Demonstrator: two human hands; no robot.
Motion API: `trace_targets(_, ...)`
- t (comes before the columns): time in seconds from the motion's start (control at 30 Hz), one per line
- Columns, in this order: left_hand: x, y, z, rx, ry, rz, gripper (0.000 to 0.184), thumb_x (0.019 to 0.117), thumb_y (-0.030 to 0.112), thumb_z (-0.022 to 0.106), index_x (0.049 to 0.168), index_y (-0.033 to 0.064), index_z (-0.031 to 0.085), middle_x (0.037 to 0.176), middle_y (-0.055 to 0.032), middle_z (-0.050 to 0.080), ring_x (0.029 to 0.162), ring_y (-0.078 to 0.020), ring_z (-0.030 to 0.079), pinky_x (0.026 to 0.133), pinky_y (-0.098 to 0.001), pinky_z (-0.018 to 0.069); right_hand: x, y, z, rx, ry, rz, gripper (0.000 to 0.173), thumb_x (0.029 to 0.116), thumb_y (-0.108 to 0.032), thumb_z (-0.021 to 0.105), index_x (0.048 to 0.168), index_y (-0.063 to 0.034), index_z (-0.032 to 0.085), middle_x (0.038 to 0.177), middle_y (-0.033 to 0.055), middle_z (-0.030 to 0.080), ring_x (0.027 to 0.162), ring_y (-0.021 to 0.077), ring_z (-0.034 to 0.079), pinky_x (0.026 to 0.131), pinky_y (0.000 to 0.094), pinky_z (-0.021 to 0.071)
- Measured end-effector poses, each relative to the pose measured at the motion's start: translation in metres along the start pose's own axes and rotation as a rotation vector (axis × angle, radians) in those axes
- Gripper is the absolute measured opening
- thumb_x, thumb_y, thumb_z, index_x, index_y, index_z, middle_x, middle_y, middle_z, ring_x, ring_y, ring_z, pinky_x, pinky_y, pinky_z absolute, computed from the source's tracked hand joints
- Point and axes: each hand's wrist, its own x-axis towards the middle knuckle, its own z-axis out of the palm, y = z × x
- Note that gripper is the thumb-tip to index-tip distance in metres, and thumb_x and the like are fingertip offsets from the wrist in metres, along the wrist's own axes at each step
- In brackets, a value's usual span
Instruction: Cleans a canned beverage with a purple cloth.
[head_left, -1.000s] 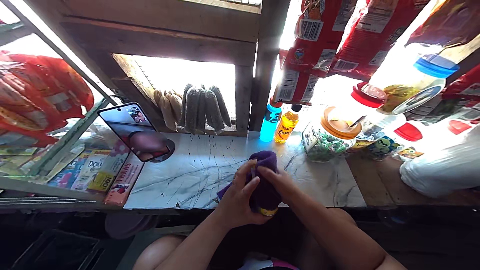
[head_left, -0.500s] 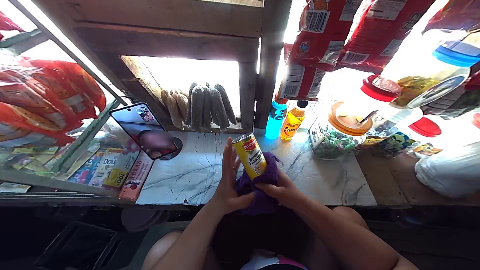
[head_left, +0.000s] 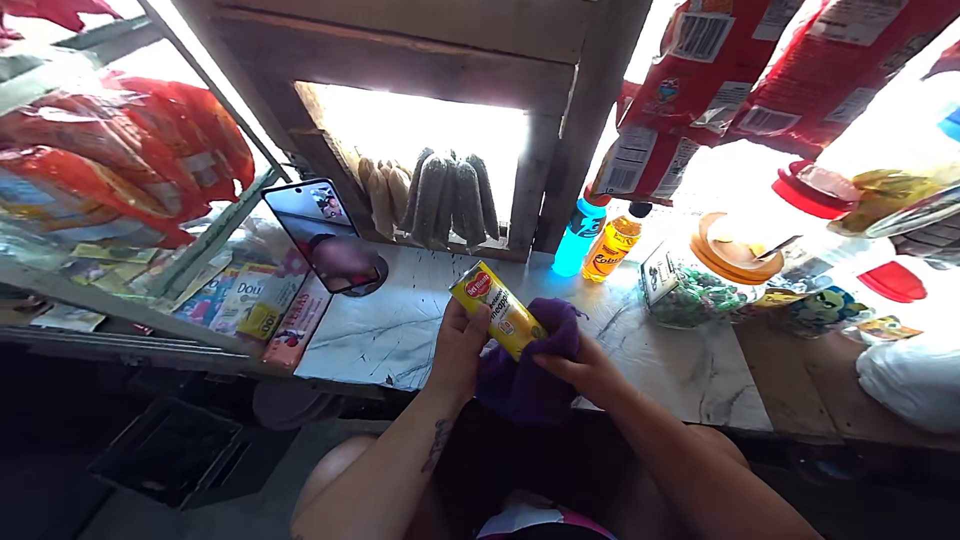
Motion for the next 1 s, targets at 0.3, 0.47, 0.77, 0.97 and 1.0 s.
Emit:
trace_targets(0.3,-0.0001,0.0062,-0.0014,0.022,0.099,-0.034,0.033,0.1009,0.019,0.057,0.133,0.0118,0.049,0.105,-0.0037,0.072,0.093,-0.0136,0.072,0.084,-0.0315,0.0603,0.0001,0.0001,-0.0020,-0.042,-0.060,0.066,0.040,0.0934,-0.019,0.071,0.124,0.0021,0.058,0.107,-0.0004,0.072,0.101,0.0023,0.068,0.094,0.0259,0.0570)
trace_targets(0.47,-0.0009,0.0097,-0.0034,-0.020,0.049,-0.096,0.039,0.1057,0.028,0.045,0.139,0.0083,0.047,0.113,-0.0096,0.070,0.099,-0.0178,0.071,0.089,-0.0342,0.0591,-0.0006,-0.0027,-0.0030,-0.004,-0.119,0.106,0.038,0.0935,-0.019,0.070,0.123,0.0004,0.058,0.105,-0.0036,0.073,0.099,0.0009,0.068,0.093,0.0256,0.0572)
trace_targets(0.77,-0.0011,0.0063,-0.0068,-0.057,-0.068,-0.154,0.048,0.1008,0.037,0.049,0.139,0.0080,0.048,0.116,-0.0125,0.070,0.104,-0.0207,0.070,0.092,-0.0358,0.0575,-0.0015,-0.0007,-0.0062,0.055,-0.200,0.100,0.036,0.0936,-0.021,0.071,0.122,-0.0024,0.058,0.105,-0.0065,0.073,0.099,0.0000,0.068,0.094,0.0255,0.0572)
trace_targets(0.97,-0.0014,0.0022,-0.0091,-0.097,-0.152,-0.133,0.061,0.0930,0.050,0.059,0.137,0.0087,0.050,0.117,-0.0132,0.071,0.105,-0.0218,0.070,0.093,-0.0372,0.0570,-0.0009,0.0018,-0.0097,0.051,-0.267,0.077,0.044,0.0930,-0.030,0.073,0.124,-0.0028,0.058,0.108,-0.0064,0.072,0.102,0.0001,0.067,0.095,0.0260,0.0567)
trace_targets(1.0,-0.0013,0.0018,-0.0092,-0.100,-0.158,-0.130,0.063,0.0923,0.052,0.060,0.136,0.0083,0.050,0.116,-0.0132,0.071,0.104,-0.0217,0.070,0.092,-0.0371,0.0574,-0.0009,0.0024,-0.0100,0.063,-0.283,0.071,0.044,0.0927,-0.028,0.074,0.124,-0.0032,0.058,0.108,-0.0068,0.073,0.102,0.0003,0.068,0.095,0.0262,0.0568)
